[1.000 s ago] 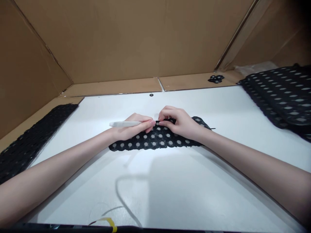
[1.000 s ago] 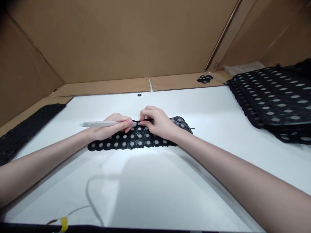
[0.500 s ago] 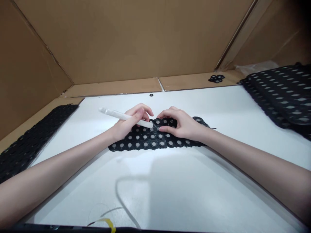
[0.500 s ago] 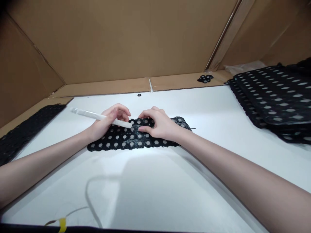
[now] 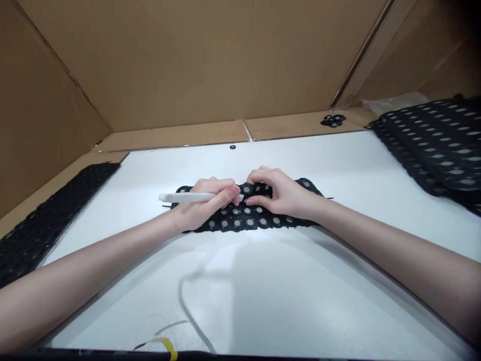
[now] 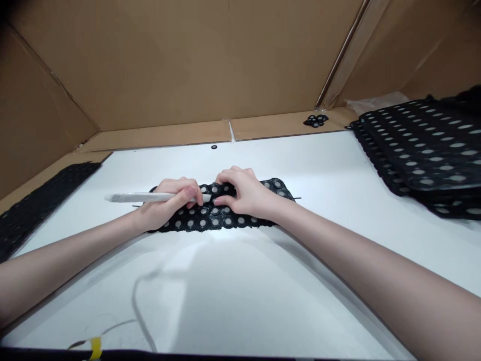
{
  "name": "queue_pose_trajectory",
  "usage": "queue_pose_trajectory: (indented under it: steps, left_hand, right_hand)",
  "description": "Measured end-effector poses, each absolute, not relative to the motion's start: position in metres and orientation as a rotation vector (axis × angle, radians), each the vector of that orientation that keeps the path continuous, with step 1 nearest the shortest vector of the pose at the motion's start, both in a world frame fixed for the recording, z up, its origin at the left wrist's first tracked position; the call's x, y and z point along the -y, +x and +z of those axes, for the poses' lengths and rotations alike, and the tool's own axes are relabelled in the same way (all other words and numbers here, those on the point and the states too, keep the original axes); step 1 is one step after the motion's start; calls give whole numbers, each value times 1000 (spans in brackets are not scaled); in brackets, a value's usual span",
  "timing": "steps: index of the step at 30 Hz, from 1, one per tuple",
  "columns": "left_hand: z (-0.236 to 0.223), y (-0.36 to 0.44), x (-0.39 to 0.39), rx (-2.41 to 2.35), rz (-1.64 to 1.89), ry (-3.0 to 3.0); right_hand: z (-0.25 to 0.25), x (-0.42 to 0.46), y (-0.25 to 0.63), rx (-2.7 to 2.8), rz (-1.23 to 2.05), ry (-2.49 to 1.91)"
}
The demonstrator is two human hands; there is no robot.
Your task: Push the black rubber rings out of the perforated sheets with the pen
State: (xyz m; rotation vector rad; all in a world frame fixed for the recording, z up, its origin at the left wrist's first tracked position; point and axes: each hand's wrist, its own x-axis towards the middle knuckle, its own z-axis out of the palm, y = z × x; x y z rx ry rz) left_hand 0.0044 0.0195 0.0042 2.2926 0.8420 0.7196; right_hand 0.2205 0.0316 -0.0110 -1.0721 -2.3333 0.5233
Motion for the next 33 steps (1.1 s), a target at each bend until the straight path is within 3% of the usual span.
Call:
queue_pose_trajectory:
  steps: [11, 33]
  left_hand:
    - [11, 13, -14, -854, 521, 2384]
    - [8, 11, -21, -797, 474, 2275]
  right_hand:
    - [-12, -33, 220, 2344, 537, -1031]
    - [-14, -33, 219, 2312, 554, -1010]
